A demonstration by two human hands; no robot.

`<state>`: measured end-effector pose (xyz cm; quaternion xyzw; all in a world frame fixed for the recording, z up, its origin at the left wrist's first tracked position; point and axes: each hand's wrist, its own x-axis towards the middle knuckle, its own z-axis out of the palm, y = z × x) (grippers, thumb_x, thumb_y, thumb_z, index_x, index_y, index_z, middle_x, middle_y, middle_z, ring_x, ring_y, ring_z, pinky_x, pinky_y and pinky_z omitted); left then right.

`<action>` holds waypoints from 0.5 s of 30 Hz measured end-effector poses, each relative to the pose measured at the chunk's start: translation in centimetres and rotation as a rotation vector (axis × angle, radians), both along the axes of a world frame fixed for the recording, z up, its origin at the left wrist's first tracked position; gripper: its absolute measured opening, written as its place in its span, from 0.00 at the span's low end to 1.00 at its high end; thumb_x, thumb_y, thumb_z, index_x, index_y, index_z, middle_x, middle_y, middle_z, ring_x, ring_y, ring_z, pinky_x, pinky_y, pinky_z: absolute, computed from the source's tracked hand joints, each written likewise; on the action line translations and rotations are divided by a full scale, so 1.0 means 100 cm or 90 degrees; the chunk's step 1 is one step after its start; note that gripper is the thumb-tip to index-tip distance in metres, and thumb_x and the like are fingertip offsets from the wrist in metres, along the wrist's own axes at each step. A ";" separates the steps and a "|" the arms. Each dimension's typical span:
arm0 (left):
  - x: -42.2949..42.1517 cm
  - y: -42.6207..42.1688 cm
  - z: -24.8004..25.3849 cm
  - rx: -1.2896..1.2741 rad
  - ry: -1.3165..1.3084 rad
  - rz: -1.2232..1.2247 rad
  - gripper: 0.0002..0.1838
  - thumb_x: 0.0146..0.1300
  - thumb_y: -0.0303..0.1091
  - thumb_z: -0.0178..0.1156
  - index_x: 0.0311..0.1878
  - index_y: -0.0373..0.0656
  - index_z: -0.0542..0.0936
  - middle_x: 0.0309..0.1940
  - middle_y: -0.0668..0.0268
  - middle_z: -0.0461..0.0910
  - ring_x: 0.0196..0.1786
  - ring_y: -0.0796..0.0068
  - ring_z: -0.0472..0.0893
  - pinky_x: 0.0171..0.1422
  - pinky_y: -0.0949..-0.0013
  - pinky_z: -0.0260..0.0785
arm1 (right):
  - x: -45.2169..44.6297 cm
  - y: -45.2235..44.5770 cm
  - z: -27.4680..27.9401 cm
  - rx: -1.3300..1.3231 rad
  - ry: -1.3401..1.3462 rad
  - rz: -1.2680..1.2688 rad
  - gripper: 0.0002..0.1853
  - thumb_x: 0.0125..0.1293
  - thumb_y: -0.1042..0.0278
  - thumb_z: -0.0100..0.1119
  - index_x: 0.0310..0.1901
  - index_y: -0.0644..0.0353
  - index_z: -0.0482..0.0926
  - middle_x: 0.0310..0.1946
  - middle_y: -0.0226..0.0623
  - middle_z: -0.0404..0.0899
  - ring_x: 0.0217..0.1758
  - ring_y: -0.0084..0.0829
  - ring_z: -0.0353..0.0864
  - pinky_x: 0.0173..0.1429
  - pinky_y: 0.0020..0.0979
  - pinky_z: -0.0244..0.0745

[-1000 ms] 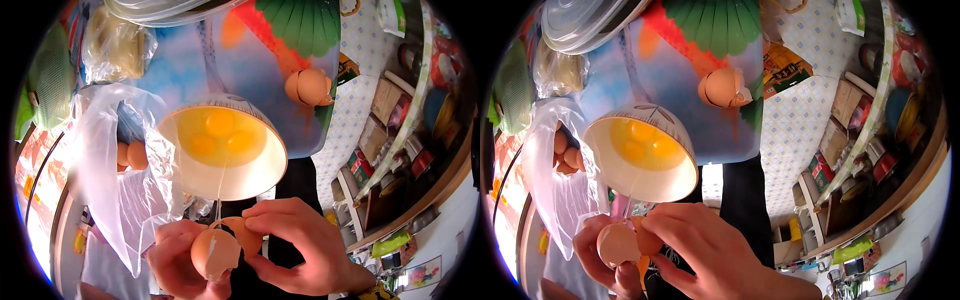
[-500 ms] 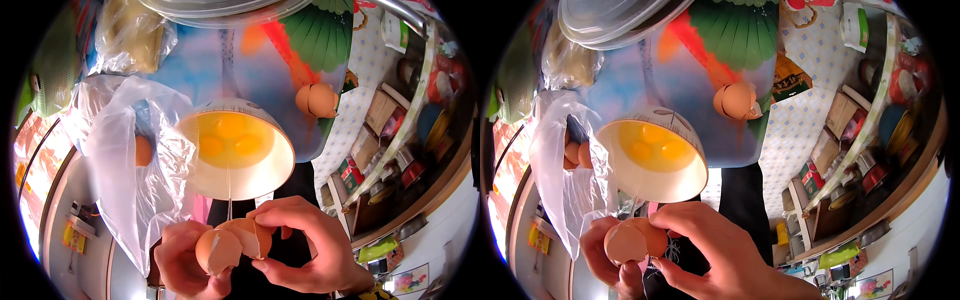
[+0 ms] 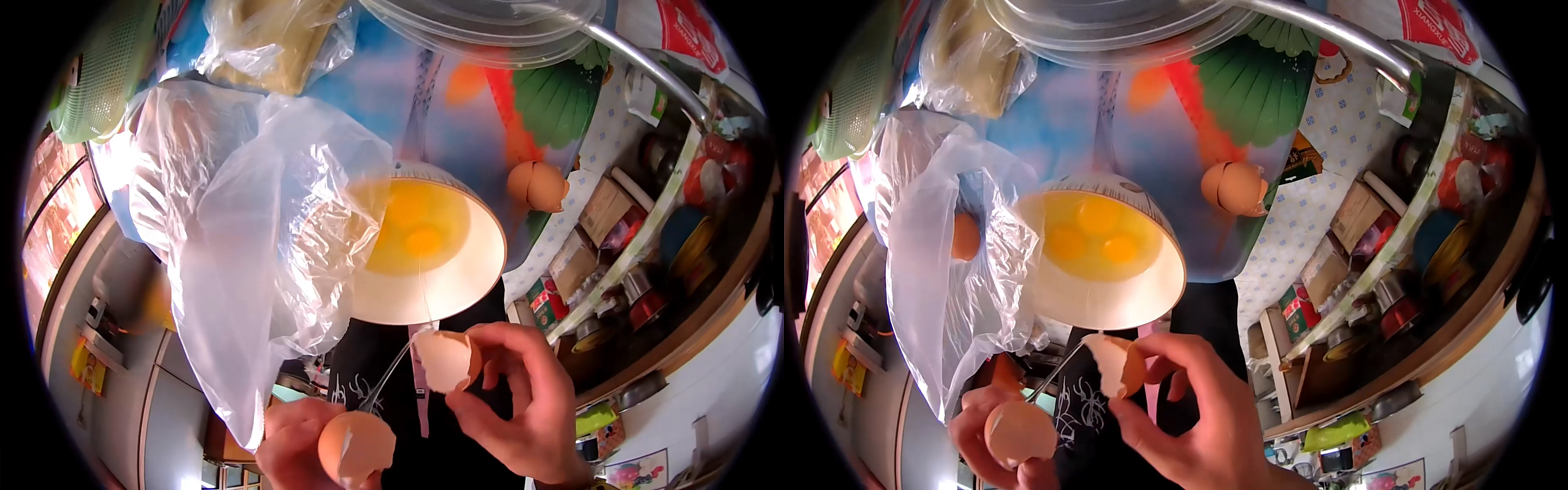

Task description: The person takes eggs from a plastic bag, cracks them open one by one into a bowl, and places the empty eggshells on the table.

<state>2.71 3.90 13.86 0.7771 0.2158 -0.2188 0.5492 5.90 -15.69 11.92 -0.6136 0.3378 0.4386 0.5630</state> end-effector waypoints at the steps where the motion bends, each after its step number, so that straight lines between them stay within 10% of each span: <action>1: -0.001 0.003 0.000 -0.005 -0.026 -0.008 0.21 0.51 0.40 0.66 0.38 0.29 0.78 0.29 0.58 0.78 0.30 0.67 0.75 0.38 0.70 0.67 | -0.003 0.000 -0.001 -0.016 -0.048 0.031 0.31 0.51 0.80 0.71 0.58 0.67 0.69 0.50 0.38 0.76 0.43 0.21 0.72 0.48 0.23 0.68; 9: -0.002 0.002 0.014 0.021 0.030 0.019 0.23 0.52 0.44 0.68 0.39 0.29 0.79 0.30 0.57 0.79 0.33 0.68 0.77 0.40 0.70 0.69 | -0.008 -0.006 0.001 -0.132 -0.210 0.184 0.30 0.50 0.80 0.71 0.56 0.65 0.71 0.47 0.40 0.78 0.41 0.23 0.76 0.42 0.24 0.69; 15: -0.014 -0.014 -0.001 0.082 -0.081 -0.013 0.28 0.60 0.34 0.68 0.58 0.28 0.69 0.49 0.50 0.76 0.45 0.65 0.79 0.50 0.67 0.73 | -0.016 -0.013 0.005 -0.156 -0.288 0.222 0.31 0.48 0.79 0.72 0.56 0.65 0.71 0.50 0.44 0.78 0.42 0.27 0.78 0.39 0.26 0.69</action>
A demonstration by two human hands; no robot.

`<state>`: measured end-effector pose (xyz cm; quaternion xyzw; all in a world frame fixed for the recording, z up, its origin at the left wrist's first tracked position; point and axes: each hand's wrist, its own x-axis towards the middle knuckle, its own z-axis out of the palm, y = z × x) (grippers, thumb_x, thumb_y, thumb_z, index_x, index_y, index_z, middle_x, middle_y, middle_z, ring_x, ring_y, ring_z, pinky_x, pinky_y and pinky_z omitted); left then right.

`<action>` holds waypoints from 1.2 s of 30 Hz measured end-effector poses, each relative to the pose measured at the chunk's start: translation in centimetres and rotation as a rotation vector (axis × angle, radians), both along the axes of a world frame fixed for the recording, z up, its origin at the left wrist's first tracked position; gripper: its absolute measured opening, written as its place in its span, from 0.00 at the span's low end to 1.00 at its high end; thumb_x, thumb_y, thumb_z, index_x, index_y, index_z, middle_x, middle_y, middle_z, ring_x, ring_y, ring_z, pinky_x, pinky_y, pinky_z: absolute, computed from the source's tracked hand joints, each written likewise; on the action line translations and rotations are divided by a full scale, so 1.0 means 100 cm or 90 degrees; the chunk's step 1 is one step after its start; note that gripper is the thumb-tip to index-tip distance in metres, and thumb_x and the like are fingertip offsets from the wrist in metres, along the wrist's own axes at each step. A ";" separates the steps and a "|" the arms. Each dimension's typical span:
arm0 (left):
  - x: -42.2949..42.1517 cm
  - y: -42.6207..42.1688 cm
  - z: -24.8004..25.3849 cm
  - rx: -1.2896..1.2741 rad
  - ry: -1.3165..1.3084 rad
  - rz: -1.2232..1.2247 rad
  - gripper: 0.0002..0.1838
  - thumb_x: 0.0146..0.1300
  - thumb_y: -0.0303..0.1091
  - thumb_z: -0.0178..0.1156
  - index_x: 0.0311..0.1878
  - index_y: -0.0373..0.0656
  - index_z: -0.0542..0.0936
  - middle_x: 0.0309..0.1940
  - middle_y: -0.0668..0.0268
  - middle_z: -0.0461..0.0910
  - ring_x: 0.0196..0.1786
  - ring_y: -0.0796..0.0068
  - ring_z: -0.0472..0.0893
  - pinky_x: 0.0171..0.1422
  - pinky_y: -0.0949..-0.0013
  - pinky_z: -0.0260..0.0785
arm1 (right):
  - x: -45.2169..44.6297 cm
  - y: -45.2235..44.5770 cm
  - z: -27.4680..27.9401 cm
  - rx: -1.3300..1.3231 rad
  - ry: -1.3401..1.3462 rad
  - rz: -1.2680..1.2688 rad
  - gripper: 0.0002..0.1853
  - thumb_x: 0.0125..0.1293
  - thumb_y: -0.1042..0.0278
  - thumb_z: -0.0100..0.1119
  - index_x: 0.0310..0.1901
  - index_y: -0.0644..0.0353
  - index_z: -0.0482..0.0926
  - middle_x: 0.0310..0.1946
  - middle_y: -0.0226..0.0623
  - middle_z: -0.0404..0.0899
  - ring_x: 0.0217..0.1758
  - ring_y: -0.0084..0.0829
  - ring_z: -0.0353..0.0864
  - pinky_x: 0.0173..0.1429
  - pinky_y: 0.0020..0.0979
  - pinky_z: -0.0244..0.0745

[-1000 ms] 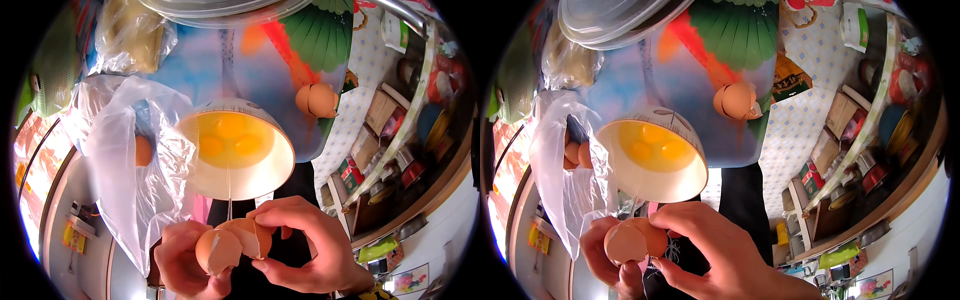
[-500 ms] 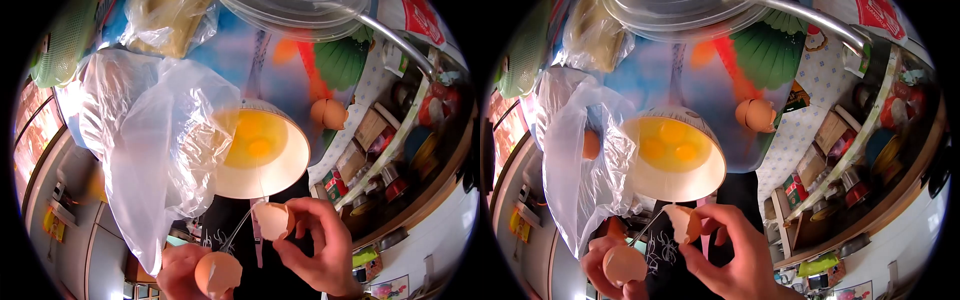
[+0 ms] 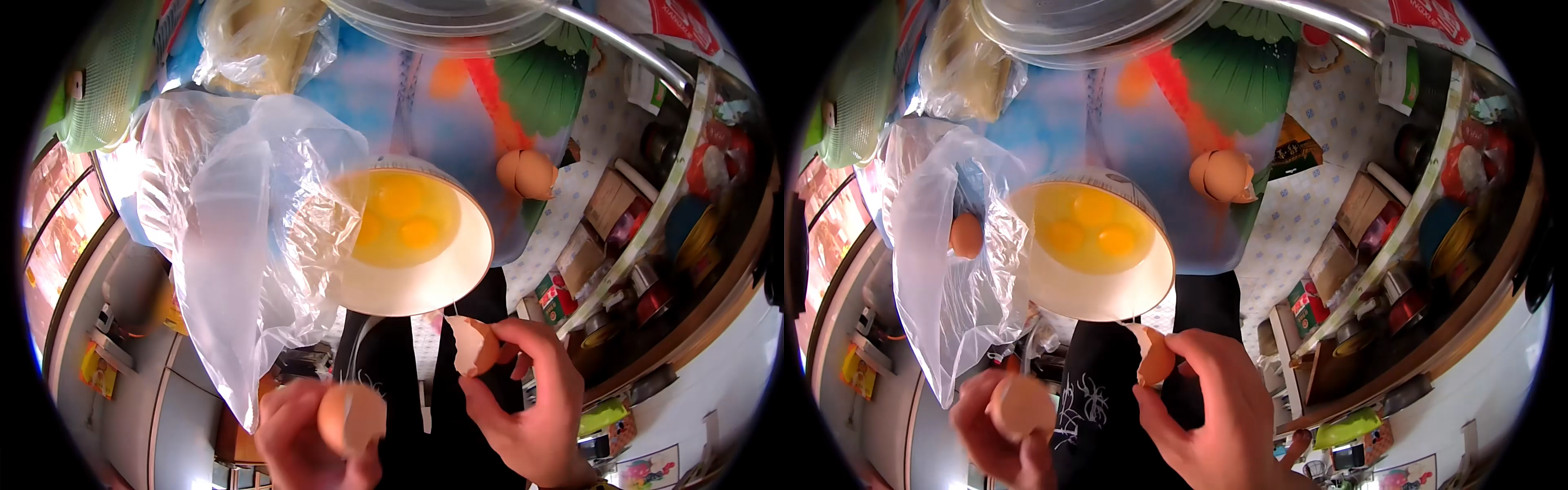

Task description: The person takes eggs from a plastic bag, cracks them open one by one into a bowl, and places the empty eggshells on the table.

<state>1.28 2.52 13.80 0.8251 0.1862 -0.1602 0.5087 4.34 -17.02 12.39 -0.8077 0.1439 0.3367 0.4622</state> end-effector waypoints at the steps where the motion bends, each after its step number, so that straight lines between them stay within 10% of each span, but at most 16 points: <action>1: -0.001 0.005 0.000 0.038 0.036 -0.115 0.31 0.63 0.29 0.66 0.63 0.29 0.63 0.54 0.48 0.72 0.50 0.63 0.78 0.54 0.65 0.73 | 0.000 0.001 -0.002 -0.026 -0.027 0.008 0.29 0.50 0.78 0.72 0.55 0.63 0.73 0.48 0.42 0.79 0.41 0.30 0.79 0.40 0.27 0.71; 6: -0.014 -0.018 -0.008 0.165 0.111 0.151 0.35 0.58 0.47 0.69 0.58 0.31 0.66 0.48 0.55 0.72 0.46 0.66 0.79 0.48 0.68 0.75 | 0.001 -0.010 0.013 -0.042 -0.052 -0.005 0.28 0.50 0.79 0.72 0.55 0.62 0.75 0.48 0.40 0.79 0.40 0.32 0.80 0.40 0.27 0.73; 20: -0.032 -0.009 -0.019 0.228 0.096 0.101 0.28 0.62 0.34 0.64 0.60 0.32 0.66 0.50 0.56 0.74 0.46 0.71 0.78 0.43 0.74 0.74 | -0.004 -0.030 0.014 0.087 -0.073 -0.061 0.31 0.48 0.80 0.73 0.56 0.64 0.74 0.50 0.45 0.79 0.43 0.32 0.80 0.39 0.26 0.73; 28: -0.022 -0.029 -0.020 0.101 0.100 0.181 0.37 0.57 0.56 0.68 0.54 0.32 0.69 0.41 0.57 0.76 0.28 0.78 0.76 0.29 0.78 0.68 | -0.007 -0.013 -0.020 0.177 -0.044 -0.111 0.28 0.49 0.77 0.72 0.54 0.64 0.74 0.46 0.45 0.79 0.49 0.41 0.82 0.51 0.36 0.79; 30: -0.014 -0.036 -0.020 0.035 0.169 0.238 0.38 0.55 0.60 0.67 0.53 0.33 0.69 0.41 0.57 0.76 0.27 0.79 0.75 0.27 0.78 0.66 | -0.007 -0.013 -0.024 0.222 -0.043 -0.110 0.32 0.48 0.79 0.72 0.57 0.65 0.71 0.49 0.45 0.78 0.44 0.30 0.79 0.43 0.29 0.71; 36: -0.007 -0.037 -0.019 -0.079 0.212 0.297 0.38 0.52 0.56 0.71 0.53 0.35 0.69 0.46 0.53 0.77 0.46 0.68 0.79 0.52 0.67 0.72 | 0.004 -0.015 -0.026 0.300 -0.035 -0.074 0.25 0.54 0.75 0.70 0.55 0.64 0.76 0.46 0.41 0.80 0.42 0.30 0.81 0.44 0.28 0.74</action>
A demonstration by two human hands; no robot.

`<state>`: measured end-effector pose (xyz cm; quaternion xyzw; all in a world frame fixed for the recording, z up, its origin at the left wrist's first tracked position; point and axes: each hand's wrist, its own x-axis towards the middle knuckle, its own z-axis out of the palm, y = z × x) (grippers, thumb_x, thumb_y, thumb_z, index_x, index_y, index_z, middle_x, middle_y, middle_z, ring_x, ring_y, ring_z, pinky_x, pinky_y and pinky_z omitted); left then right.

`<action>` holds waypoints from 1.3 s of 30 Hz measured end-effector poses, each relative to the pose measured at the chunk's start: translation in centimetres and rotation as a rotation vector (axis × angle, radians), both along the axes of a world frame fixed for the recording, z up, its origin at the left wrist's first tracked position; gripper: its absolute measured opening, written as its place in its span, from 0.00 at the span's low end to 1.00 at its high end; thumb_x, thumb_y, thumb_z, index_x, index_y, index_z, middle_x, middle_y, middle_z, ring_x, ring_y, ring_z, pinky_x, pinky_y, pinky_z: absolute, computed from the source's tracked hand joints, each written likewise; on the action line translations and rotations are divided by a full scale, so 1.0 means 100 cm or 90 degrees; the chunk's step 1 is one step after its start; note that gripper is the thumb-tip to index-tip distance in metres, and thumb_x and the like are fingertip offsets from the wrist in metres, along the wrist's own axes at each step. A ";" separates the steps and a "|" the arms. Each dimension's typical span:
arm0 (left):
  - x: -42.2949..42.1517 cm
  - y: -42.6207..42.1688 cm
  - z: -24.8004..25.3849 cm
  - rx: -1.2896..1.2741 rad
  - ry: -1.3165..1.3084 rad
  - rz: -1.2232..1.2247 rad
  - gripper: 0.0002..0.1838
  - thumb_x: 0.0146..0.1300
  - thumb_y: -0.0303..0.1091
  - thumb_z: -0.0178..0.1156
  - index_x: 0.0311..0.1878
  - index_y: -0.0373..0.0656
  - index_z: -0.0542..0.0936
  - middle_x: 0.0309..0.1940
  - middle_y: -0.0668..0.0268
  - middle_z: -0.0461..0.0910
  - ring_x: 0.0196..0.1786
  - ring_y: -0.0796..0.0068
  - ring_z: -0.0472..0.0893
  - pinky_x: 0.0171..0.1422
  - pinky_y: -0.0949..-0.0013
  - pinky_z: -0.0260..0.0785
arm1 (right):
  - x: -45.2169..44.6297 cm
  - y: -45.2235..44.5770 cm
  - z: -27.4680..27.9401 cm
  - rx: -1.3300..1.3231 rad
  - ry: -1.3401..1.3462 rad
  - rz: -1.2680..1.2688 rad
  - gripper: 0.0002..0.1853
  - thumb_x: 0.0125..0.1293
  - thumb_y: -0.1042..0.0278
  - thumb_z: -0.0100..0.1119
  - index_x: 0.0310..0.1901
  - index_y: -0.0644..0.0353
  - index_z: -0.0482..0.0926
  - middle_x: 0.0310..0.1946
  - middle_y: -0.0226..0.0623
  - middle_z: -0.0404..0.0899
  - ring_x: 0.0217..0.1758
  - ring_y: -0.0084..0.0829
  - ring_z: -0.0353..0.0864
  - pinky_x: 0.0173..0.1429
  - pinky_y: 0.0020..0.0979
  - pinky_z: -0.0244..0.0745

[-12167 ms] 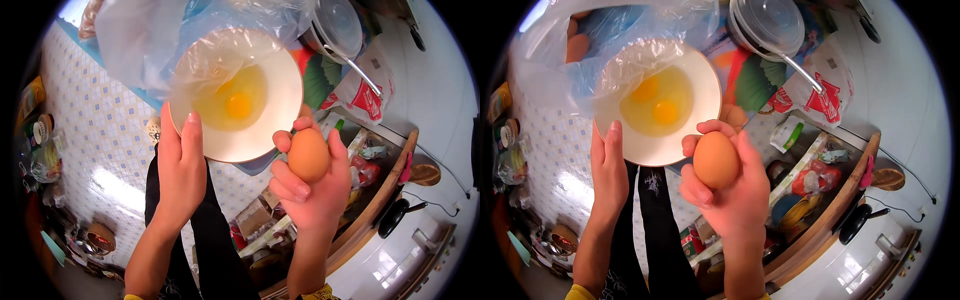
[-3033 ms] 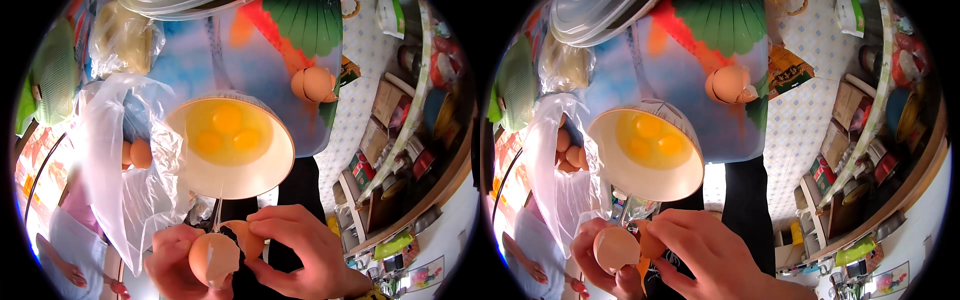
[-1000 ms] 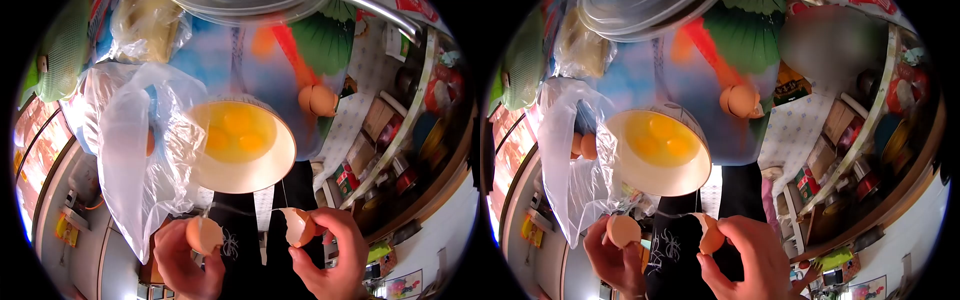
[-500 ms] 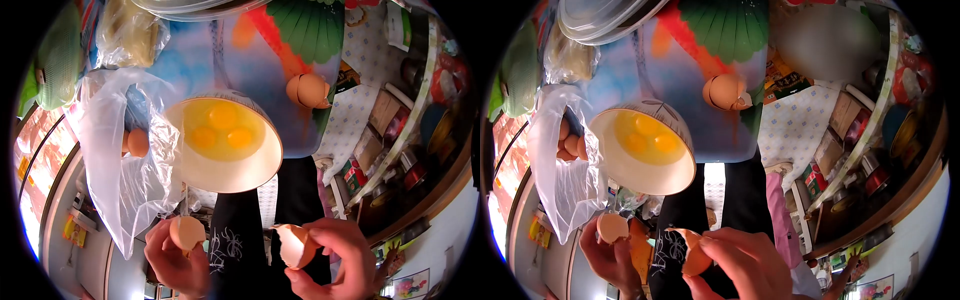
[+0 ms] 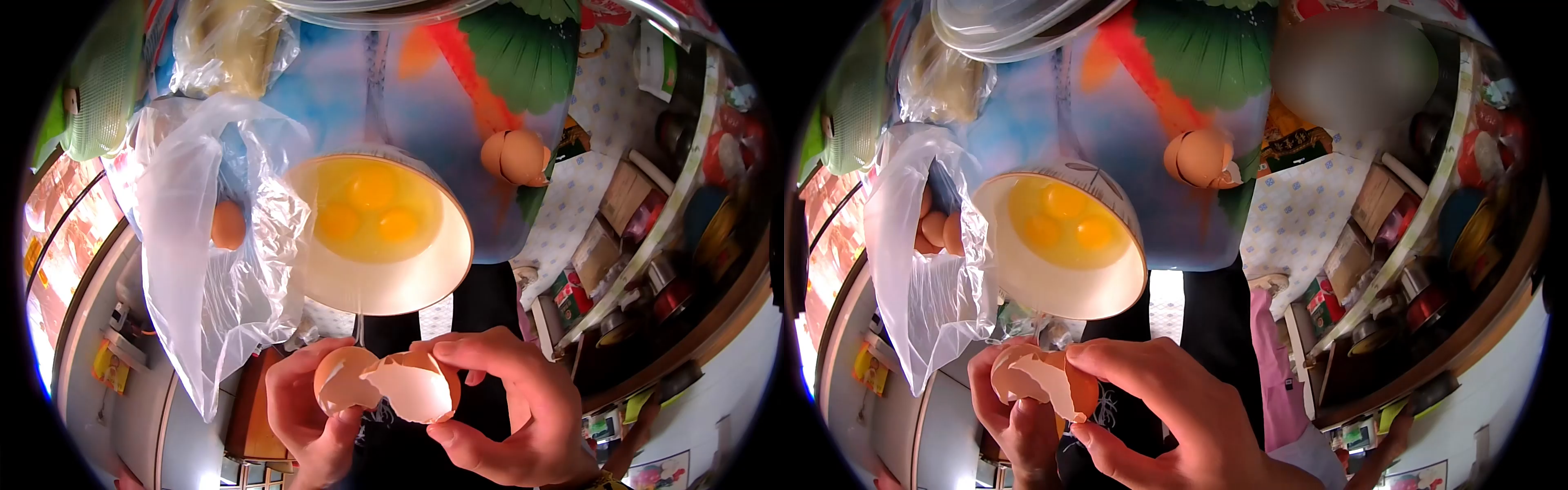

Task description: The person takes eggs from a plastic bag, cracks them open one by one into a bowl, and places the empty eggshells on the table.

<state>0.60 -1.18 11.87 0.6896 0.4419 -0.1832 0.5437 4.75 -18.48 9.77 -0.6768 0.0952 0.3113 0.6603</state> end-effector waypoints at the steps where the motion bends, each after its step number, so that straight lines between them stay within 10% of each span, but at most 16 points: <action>1: 0.001 -0.001 0.001 0.000 -0.001 0.006 0.38 0.52 0.56 0.71 0.53 0.35 0.69 0.46 0.53 0.77 0.46 0.68 0.79 0.52 0.67 0.72 | 0.001 0.001 0.001 -0.008 -0.006 0.034 0.25 0.54 0.74 0.71 0.55 0.64 0.77 0.47 0.41 0.80 0.44 0.32 0.82 0.46 0.29 0.77; 5: -0.004 0.001 0.001 -0.060 -0.003 0.043 0.37 0.51 0.52 0.74 0.54 0.35 0.68 0.52 0.49 0.77 0.54 0.64 0.78 0.63 0.61 0.68 | 0.017 0.015 0.015 -0.045 0.008 0.044 0.23 0.55 0.73 0.70 0.55 0.62 0.78 0.47 0.40 0.81 0.46 0.35 0.81 0.48 0.31 0.76; 8: -0.016 0.009 -0.002 -0.099 -0.009 0.066 0.36 0.53 0.49 0.73 0.55 0.35 0.68 0.55 0.47 0.75 0.53 0.65 0.79 0.63 0.61 0.68 | 0.026 0.032 0.026 -0.067 0.440 -0.143 0.23 0.54 0.74 0.69 0.54 0.62 0.79 0.46 0.41 0.80 0.48 0.38 0.80 0.50 0.32 0.75; 11: -0.020 0.012 -0.005 -0.112 -0.003 0.068 0.35 0.53 0.49 0.73 0.55 0.35 0.69 0.56 0.49 0.74 0.53 0.65 0.79 0.62 0.62 0.69 | -0.007 0.023 -0.004 -0.108 -0.082 0.083 0.23 0.53 0.75 0.69 0.53 0.63 0.79 0.46 0.42 0.80 0.48 0.39 0.79 0.51 0.33 0.75; 32: -0.033 0.015 -0.004 -0.096 -0.028 -0.021 0.33 0.54 0.46 0.73 0.54 0.37 0.68 0.52 0.51 0.73 0.51 0.66 0.78 0.58 0.63 0.70 | -0.008 0.042 0.011 -0.042 0.026 -0.008 0.21 0.59 0.75 0.64 0.55 0.68 0.79 0.45 0.43 0.79 0.45 0.34 0.80 0.48 0.29 0.75; 35: -0.020 0.016 -0.010 -0.280 -0.169 0.011 0.30 0.64 0.35 0.67 0.63 0.34 0.64 0.58 0.48 0.72 0.58 0.60 0.75 0.62 0.60 0.69 | 0.012 0.050 0.026 -0.103 0.453 -0.157 0.22 0.57 0.76 0.65 0.56 0.65 0.79 0.45 0.43 0.79 0.45 0.36 0.80 0.47 0.29 0.76; 39: -0.025 0.015 -0.010 -0.292 -0.143 0.037 0.30 0.64 0.38 0.66 0.63 0.37 0.65 0.60 0.47 0.71 0.60 0.60 0.74 0.65 0.57 0.66 | -0.026 0.039 0.000 -0.160 -0.085 0.077 0.24 0.53 0.78 0.68 0.55 0.61 0.80 0.43 0.41 0.78 0.43 0.37 0.79 0.43 0.29 0.76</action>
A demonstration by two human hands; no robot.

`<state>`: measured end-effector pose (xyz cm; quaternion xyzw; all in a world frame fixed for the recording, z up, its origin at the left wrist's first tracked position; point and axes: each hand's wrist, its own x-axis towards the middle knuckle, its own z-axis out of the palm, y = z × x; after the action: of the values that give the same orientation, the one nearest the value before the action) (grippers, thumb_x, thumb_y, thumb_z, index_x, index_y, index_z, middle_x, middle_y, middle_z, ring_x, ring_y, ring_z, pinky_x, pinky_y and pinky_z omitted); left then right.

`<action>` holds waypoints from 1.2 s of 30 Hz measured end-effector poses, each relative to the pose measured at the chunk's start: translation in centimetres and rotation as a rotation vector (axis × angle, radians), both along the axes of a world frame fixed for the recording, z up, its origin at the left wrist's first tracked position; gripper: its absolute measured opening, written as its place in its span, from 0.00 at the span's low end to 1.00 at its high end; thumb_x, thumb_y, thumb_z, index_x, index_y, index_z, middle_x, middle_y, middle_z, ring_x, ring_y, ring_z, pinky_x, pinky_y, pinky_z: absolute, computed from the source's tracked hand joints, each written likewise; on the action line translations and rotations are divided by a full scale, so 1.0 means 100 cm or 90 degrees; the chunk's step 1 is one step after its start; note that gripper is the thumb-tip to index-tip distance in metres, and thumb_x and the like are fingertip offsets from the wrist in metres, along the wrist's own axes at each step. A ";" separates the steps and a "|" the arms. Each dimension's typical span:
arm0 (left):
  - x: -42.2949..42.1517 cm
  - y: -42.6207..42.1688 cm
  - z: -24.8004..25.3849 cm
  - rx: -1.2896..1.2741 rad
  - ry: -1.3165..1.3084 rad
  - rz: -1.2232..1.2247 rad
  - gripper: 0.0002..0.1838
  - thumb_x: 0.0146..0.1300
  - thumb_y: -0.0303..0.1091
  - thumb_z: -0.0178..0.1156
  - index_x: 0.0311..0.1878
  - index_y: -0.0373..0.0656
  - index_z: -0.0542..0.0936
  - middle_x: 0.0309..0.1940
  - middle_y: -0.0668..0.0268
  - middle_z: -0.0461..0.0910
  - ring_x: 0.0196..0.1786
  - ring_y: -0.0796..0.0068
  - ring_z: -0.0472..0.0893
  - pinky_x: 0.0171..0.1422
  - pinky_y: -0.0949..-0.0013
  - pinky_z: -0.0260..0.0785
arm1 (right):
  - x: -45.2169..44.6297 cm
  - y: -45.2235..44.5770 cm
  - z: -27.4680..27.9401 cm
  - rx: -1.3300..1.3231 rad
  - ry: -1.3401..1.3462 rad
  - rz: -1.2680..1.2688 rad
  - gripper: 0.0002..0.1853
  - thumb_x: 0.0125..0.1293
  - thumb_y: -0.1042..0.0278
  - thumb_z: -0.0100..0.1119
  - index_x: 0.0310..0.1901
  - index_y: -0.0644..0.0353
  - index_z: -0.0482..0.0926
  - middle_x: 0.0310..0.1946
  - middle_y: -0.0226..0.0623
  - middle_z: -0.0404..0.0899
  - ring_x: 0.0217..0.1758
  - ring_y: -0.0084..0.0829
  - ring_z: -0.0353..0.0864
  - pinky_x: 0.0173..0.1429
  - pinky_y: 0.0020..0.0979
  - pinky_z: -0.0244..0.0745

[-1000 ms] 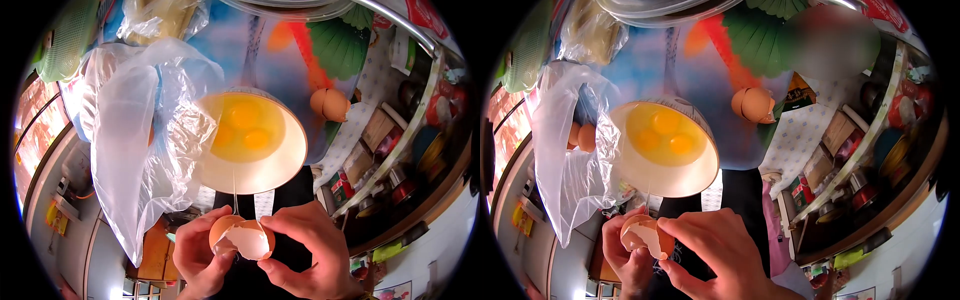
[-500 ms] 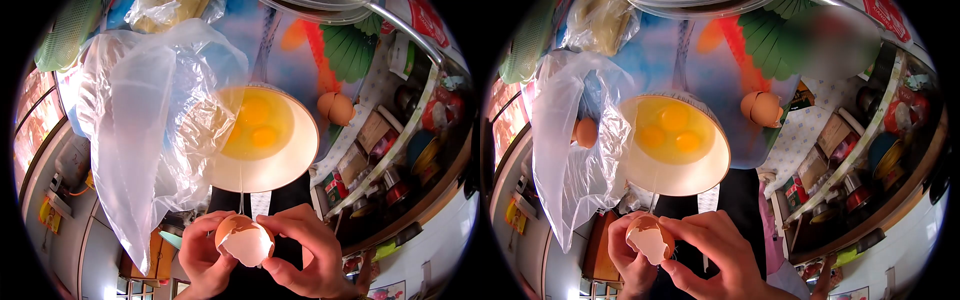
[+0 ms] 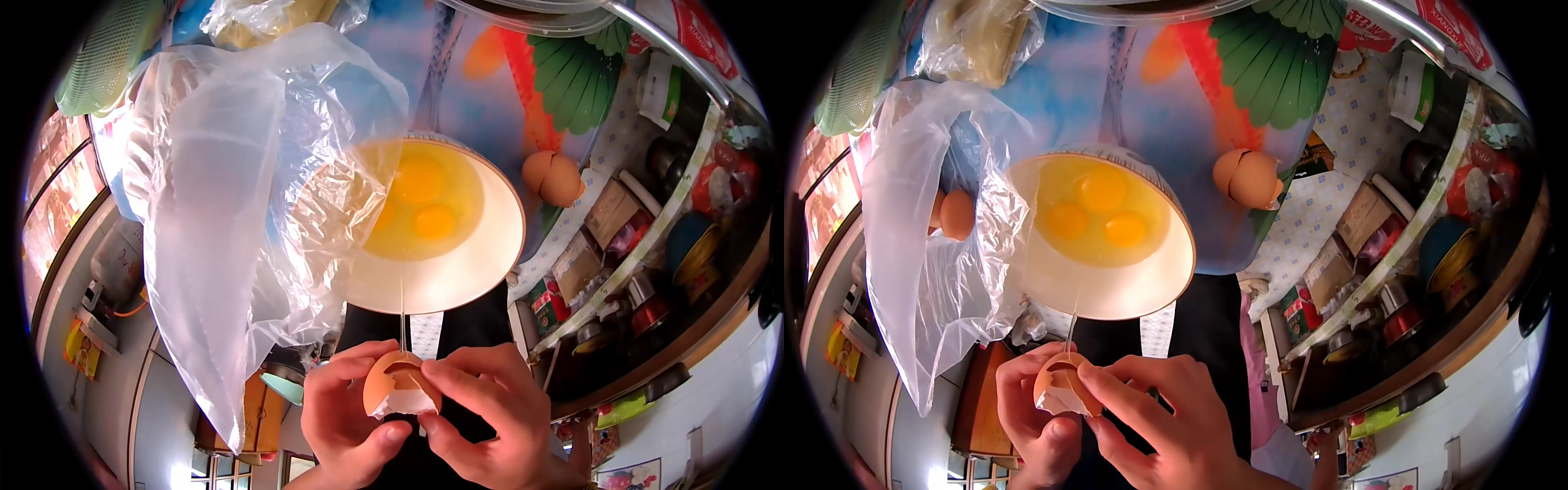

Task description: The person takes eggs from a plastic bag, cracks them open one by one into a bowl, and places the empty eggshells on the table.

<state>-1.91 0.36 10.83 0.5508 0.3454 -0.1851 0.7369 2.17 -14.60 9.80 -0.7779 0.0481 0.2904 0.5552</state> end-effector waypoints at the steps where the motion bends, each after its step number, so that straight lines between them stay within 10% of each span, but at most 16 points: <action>1: 0.000 -0.002 0.003 0.072 0.051 0.000 0.30 0.60 0.41 0.69 0.58 0.37 0.66 0.56 0.49 0.71 0.55 0.62 0.76 0.61 0.60 0.70 | -0.001 0.000 0.000 -0.007 -0.021 0.009 0.25 0.53 0.78 0.68 0.55 0.60 0.80 0.43 0.40 0.78 0.43 0.36 0.79 0.42 0.30 0.76; 14: 0.008 0.004 0.011 0.064 0.034 -0.053 0.25 0.66 0.35 0.63 0.60 0.36 0.65 0.58 0.45 0.71 0.56 0.61 0.74 0.62 0.59 0.67 | 0.013 -0.011 -0.001 0.126 -0.012 -0.002 0.18 0.60 0.75 0.64 0.52 0.67 0.79 0.38 0.41 0.75 0.37 0.32 0.76 0.39 0.27 0.72; 24: 0.011 0.020 0.021 0.113 0.002 -0.178 0.27 0.64 0.36 0.65 0.60 0.37 0.66 0.57 0.45 0.71 0.57 0.60 0.73 0.59 0.59 0.69 | 0.047 -0.009 0.006 0.137 0.592 -0.075 0.10 0.66 0.69 0.57 0.43 0.65 0.83 0.27 0.27 0.69 0.27 0.16 0.62 0.32 0.21 0.53; 36: 0.013 0.036 0.013 0.099 -0.138 -0.259 0.27 0.61 0.34 0.69 0.58 0.38 0.69 0.59 0.44 0.67 0.57 0.55 0.74 0.57 0.61 0.74 | 0.052 -0.010 0.010 0.239 0.594 -0.078 0.17 0.58 0.70 0.69 0.47 0.69 0.83 0.28 0.26 0.69 0.30 0.17 0.64 0.36 0.21 0.57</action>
<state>-0.63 3.97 12.11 0.6810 0.1596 -0.2426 0.6722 7.40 -15.63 10.76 -0.4476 0.2836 0.5774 0.6211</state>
